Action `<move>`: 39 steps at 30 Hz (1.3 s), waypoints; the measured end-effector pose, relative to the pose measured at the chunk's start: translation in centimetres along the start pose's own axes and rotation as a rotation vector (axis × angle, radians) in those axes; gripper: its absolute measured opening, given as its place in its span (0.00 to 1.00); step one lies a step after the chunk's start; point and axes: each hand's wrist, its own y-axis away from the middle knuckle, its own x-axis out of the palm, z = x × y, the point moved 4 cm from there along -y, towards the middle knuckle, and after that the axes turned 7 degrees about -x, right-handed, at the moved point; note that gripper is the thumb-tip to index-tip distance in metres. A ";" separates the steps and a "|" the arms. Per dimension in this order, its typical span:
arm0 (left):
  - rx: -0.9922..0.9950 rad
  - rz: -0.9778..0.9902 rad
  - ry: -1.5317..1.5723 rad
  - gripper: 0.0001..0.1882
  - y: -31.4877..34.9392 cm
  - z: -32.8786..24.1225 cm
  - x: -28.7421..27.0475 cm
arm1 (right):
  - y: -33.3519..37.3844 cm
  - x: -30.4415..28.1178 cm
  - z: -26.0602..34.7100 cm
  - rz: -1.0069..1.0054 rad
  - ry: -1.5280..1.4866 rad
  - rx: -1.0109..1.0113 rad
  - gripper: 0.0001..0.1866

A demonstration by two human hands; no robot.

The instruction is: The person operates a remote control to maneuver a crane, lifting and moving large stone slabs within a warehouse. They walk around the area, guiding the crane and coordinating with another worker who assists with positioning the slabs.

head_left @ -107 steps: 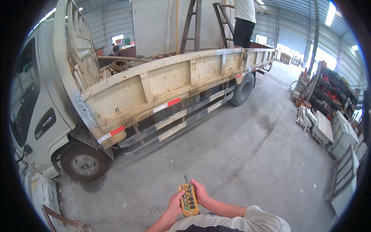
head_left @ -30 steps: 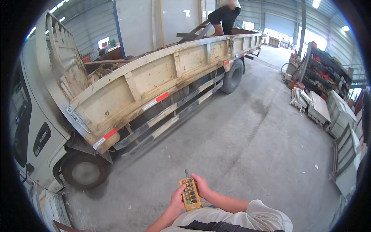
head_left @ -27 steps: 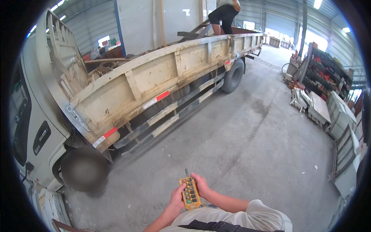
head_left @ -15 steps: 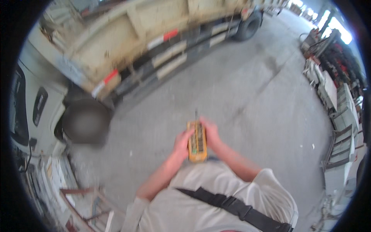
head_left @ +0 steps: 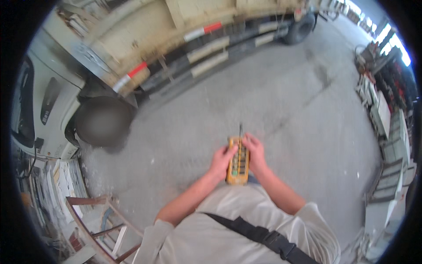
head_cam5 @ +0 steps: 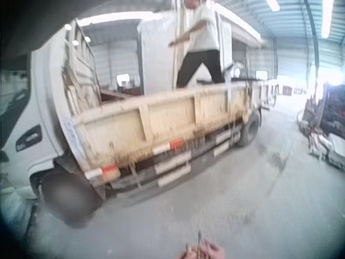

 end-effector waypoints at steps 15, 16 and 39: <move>-0.097 0.080 -0.100 0.23 2.4 1.6 -1.0 | 1.4 1.3 0.1 0.076 -0.114 0.199 0.10; -0.089 0.086 -0.103 0.22 2.5 1.6 -1.1 | 1.2 1.1 -0.2 0.073 -0.109 0.197 0.11; -0.052 0.100 -0.072 0.20 1.5 1.3 -1.1 | 0.0 0.8 -0.7 0.055 -0.106 0.120 0.14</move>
